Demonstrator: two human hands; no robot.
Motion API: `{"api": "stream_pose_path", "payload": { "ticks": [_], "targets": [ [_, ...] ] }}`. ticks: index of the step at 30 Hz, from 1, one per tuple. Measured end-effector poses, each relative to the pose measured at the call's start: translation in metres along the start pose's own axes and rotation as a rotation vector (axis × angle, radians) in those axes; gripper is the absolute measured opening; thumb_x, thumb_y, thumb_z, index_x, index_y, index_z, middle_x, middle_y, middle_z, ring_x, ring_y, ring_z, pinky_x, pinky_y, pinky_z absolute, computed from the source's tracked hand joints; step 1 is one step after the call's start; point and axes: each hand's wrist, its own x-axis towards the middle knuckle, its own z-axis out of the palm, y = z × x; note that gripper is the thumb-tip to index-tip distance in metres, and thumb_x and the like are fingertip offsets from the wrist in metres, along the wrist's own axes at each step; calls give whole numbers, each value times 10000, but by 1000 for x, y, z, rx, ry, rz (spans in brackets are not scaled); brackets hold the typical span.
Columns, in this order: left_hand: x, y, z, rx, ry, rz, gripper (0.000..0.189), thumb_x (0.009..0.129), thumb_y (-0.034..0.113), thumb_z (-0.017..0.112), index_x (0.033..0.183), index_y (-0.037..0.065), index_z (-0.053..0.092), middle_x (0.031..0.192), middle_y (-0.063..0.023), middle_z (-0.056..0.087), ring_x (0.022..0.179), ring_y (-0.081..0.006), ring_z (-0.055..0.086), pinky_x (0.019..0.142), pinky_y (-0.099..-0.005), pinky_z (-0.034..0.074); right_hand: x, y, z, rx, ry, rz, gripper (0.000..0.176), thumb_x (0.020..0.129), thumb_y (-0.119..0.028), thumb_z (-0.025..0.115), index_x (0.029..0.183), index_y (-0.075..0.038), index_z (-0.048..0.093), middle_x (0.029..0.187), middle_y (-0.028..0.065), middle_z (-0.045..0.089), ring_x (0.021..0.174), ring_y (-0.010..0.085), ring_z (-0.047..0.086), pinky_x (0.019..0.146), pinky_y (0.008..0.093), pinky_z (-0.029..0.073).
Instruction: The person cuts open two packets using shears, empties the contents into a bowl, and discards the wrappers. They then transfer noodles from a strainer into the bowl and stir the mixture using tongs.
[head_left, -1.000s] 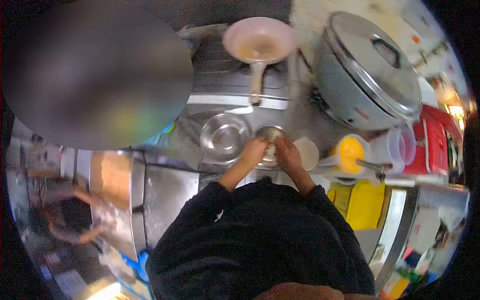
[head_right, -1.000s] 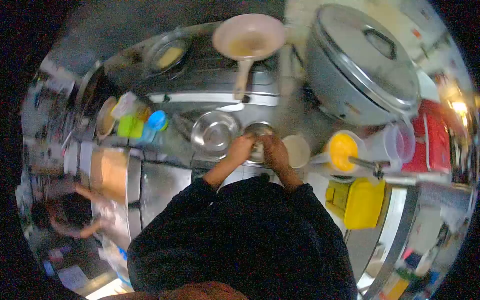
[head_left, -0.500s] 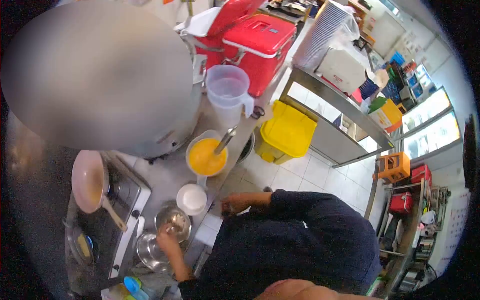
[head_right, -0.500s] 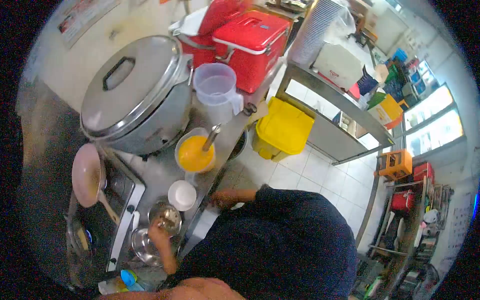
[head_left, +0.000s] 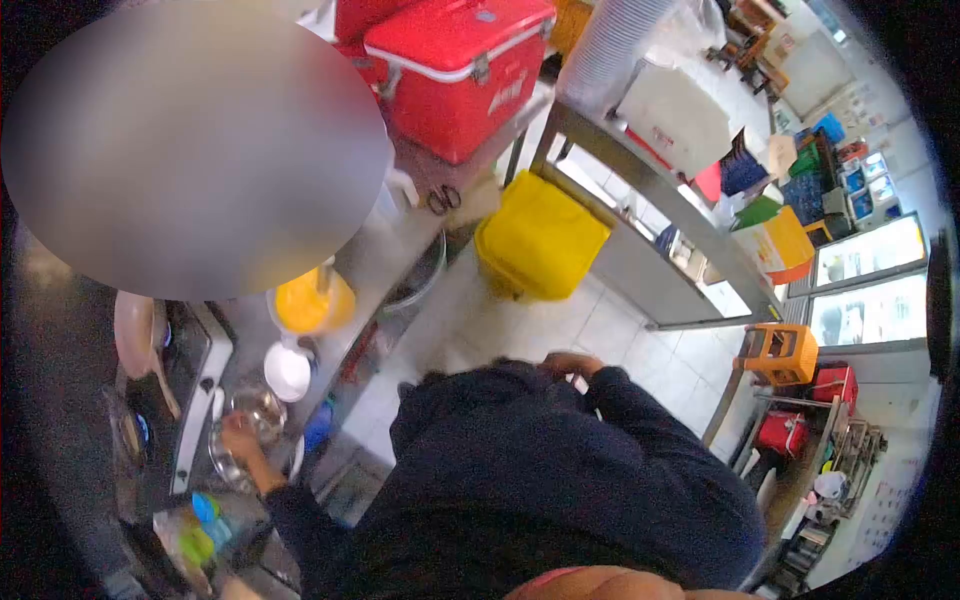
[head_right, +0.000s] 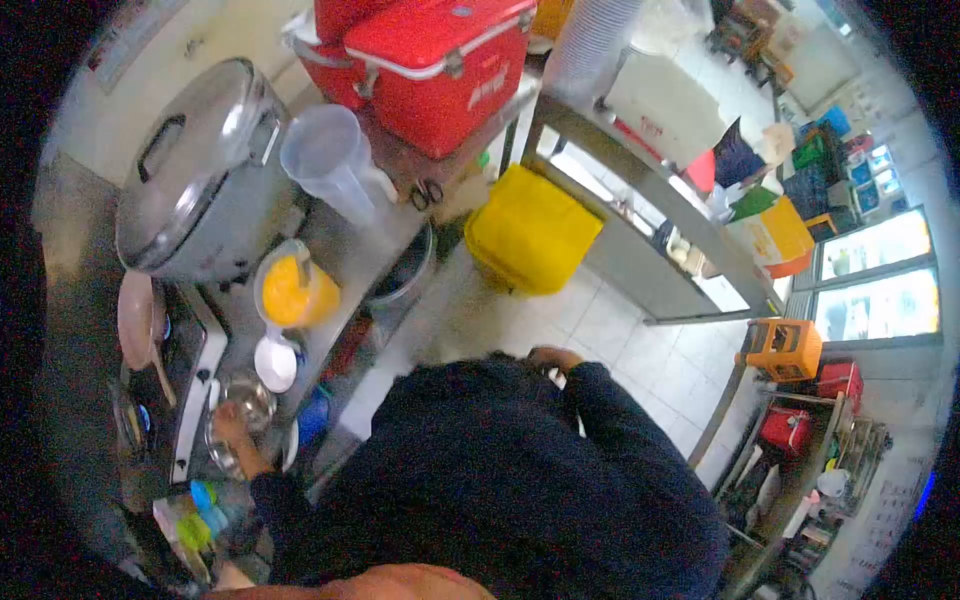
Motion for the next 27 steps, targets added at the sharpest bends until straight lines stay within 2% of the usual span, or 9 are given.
{"api": "stream_pose_path", "payload": {
  "ticks": [1,7,10,12,13,16,18,24,27],
  "targets": [
    [4,10,-3,281,-48,-121,279,879,314,668,962,48,674,905,-139,700,817,-318,682,750,-429,539,-13,-9,-9,-69,122,69,597,861,-612,593,1176,-107,634,1114,132,679,913,285,666,727,474,560],
    [4,-43,32,-735,145,-386,384,888,372,658,955,-6,656,869,-139,678,747,-277,608,678,-404,505,-18,102,-53,219,393,45,432,904,-443,634,1107,-63,658,909,72,695,755,169,653,577,343,526],
    [-9,47,-36,-2570,-210,-692,216,893,269,625,915,55,639,846,-71,658,705,-190,566,648,-346,491,-24,155,-61,347,449,96,410,919,-409,615,1146,-68,600,943,64,684,748,201,651,563,367,524],
    [-41,140,-64,-3116,-702,-816,107,897,199,603,889,95,627,831,-25,644,677,-132,538,628,-307,482,-22,196,-56,524,548,110,408,928,-410,596,1153,-70,588,952,69,682,762,204,651,591,386,528],
    [-70,179,-63,-3413,-631,-1068,208,948,162,519,1125,104,613,941,-7,639,845,-128,608,864,-347,508,-23,211,-45,612,596,116,407,932,-411,587,1156,-71,582,956,71,681,769,205,651,604,396,529],
    [-115,282,14,-2588,-2027,-1513,231,867,228,640,1014,55,596,806,23,556,502,-87,447,392,-225,383,-45,214,-16,735,589,238,432,943,-442,550,1172,-76,576,991,80,680,795,218,654,651,428,534],
    [-153,362,33,-1767,-1863,-434,498,839,207,738,1262,54,524,834,43,540,596,-50,444,523,-170,387,-49,223,5,784,533,259,446,947,-451,537,1179,-72,571,1017,89,681,810,227,657,662,441,534],
    [-209,482,239,-897,-1636,-289,383,881,297,734,1158,59,621,867,-9,640,607,-46,530,480,-198,408,-101,193,70,771,647,138,383,957,-374,576,1116,-27,604,954,101,704,755,189,664,603,322,526],
    [-214,519,350,-380,-1413,172,413,860,316,753,1112,18,617,850,-60,660,655,-131,619,479,-257,463,-118,212,119,834,849,125,349,963,-310,579,1093,12,612,910,131,713,712,172,665,598,304,514]
  ]
}}
